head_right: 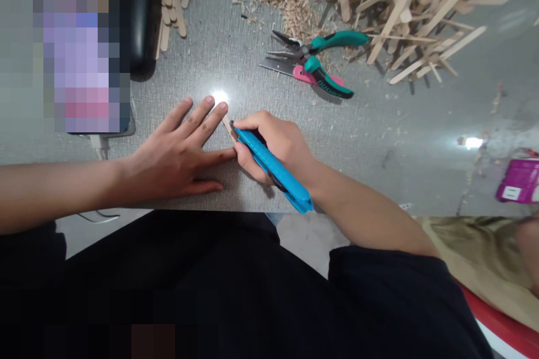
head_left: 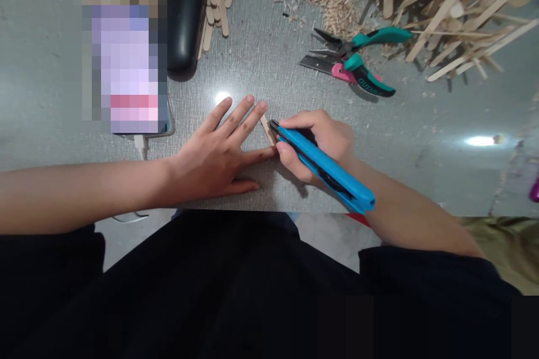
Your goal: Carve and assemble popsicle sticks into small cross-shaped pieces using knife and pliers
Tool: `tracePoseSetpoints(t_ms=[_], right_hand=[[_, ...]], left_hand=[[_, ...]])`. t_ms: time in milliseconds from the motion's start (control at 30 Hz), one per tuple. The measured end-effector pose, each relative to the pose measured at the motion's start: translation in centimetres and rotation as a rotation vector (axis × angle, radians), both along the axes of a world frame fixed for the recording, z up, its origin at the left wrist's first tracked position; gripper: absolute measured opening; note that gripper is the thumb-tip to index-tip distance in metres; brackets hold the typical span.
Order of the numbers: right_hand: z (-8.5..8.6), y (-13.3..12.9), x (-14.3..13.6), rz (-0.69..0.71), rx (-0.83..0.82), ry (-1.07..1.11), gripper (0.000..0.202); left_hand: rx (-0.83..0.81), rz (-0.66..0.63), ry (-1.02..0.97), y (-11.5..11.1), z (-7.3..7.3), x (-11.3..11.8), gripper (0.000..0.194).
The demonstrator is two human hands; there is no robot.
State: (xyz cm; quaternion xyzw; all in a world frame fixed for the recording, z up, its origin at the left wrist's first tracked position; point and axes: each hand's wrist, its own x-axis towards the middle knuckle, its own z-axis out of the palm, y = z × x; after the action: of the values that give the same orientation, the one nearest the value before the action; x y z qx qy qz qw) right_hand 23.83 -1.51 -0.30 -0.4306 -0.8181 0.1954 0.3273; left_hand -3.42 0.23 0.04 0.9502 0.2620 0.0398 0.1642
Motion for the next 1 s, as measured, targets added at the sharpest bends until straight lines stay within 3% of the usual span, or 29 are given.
tracePoseSetpoints(t_ms=[267, 1000], right_hand=[[-0.11, 0.06, -0.49, -0.002, 0.019, 0.029, 0.021], [0.04, 0.16, -0.58, 0.015, 0.022, 0.066, 0.024]], left_hand=[[0.032, -0.011, 0.024, 0.00, 0.29, 0.17, 0.081], [0.058, -0.037, 0.026, 0.01, -0.07, 0.08, 0.092]])
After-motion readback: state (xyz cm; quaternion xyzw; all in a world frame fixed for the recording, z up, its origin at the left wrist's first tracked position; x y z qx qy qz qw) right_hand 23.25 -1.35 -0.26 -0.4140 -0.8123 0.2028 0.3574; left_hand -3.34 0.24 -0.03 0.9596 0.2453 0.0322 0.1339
